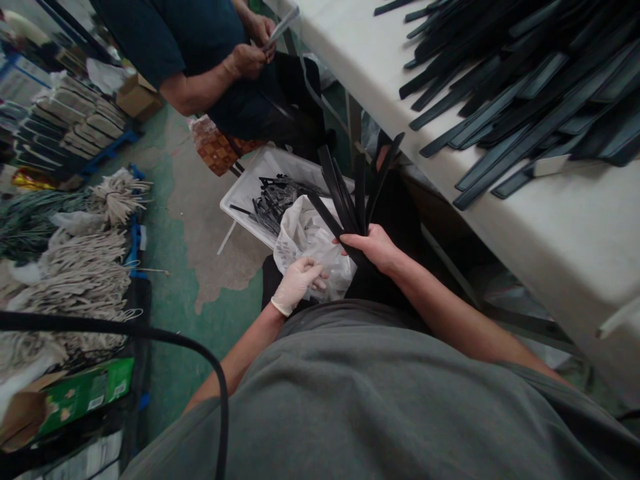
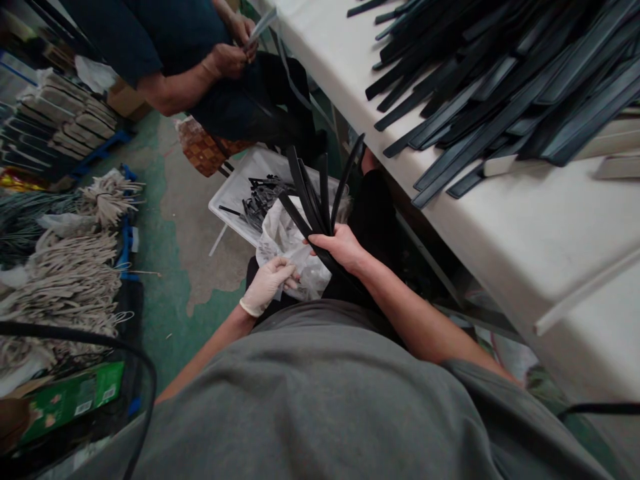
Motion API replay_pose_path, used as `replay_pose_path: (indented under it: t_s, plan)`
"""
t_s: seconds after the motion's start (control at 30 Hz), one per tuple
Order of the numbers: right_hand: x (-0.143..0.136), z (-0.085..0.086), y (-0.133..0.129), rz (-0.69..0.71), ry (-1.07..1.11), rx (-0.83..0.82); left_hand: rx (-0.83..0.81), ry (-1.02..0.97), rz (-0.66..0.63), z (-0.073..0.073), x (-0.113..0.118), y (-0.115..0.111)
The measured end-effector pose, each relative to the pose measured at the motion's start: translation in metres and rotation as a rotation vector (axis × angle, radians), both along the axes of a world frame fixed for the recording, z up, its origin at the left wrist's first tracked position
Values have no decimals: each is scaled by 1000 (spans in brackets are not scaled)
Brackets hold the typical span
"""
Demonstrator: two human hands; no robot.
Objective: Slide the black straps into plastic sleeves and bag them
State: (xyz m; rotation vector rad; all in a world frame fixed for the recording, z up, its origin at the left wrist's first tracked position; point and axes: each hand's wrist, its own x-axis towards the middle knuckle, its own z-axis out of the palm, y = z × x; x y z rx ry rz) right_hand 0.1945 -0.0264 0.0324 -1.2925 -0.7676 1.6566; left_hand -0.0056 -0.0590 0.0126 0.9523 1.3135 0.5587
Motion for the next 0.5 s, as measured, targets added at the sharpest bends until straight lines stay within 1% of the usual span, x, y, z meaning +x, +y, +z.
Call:
replay_pose_path:
  t_s: [0.17,0.3,0.4,0.43,0.5]
  plan:
    - [2,-8,-1,-9,21,-23,18,-29,68,-8,0,3]
    - [1,-11,-13,30,18,-128,36,-10,102,-5,8,5]
    - [-5,-13,-23,71,-24,-156,133,86,66,-1,14,6]
    - [-7,-14,-25,84,-48,-145,170,128,42,-1,16,6]
    - [-11,-18,-26,103,-137,-90,183,179,-2,-2,19,4]
